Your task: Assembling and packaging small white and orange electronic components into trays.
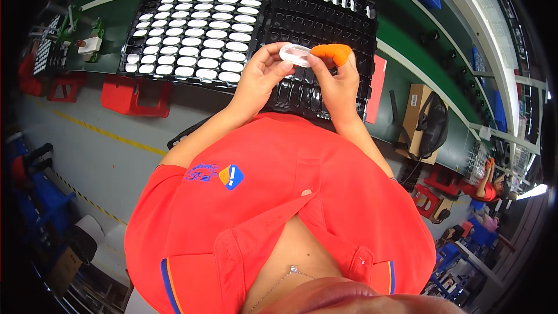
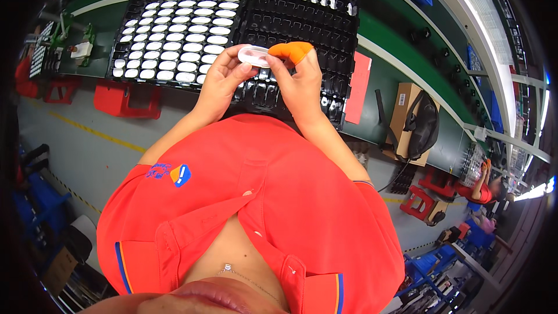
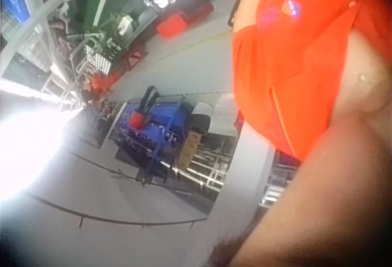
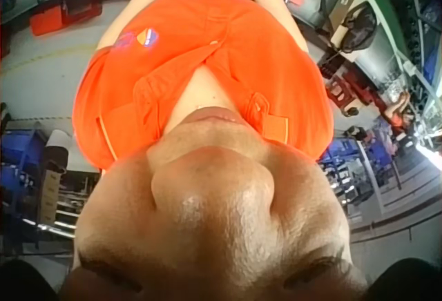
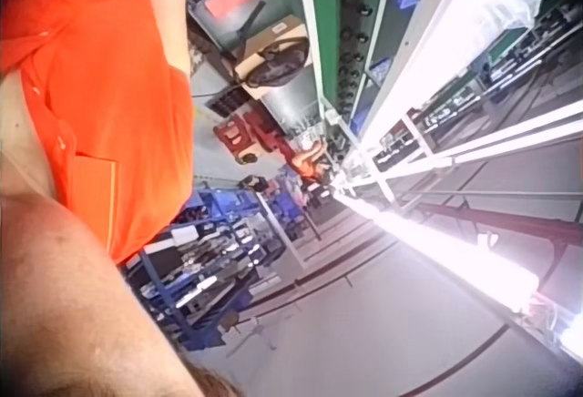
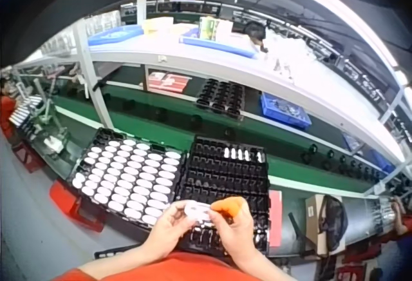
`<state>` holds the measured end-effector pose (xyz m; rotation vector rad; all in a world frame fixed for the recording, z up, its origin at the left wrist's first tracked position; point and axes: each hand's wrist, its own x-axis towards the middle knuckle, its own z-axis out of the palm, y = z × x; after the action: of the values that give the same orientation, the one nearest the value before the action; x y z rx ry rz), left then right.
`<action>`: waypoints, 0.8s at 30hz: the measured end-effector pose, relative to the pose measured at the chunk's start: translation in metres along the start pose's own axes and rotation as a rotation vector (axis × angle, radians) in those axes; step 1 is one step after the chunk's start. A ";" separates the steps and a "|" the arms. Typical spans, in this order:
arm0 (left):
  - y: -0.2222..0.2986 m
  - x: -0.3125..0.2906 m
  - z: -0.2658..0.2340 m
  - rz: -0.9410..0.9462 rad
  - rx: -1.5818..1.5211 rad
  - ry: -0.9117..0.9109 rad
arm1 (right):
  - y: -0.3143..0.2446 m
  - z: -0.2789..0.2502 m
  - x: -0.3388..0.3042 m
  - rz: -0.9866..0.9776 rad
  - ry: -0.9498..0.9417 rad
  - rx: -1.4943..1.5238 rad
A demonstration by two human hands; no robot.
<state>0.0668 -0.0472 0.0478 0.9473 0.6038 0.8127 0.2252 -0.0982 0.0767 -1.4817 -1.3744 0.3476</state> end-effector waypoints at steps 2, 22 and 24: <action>-0.001 0.000 0.001 0.011 -0.003 0.000 | 0.003 -0.001 0.003 -0.038 -0.016 -0.064; -0.008 0.006 0.007 0.018 -0.003 0.027 | 0.018 -0.013 0.014 -0.024 -0.176 -0.053; -0.007 0.006 0.006 0.012 0.030 0.015 | 0.020 -0.012 0.014 -0.047 -0.197 -0.109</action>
<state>0.0771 -0.0479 0.0438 0.9734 0.6257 0.8243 0.2498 -0.0881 0.0720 -1.5328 -1.6034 0.4027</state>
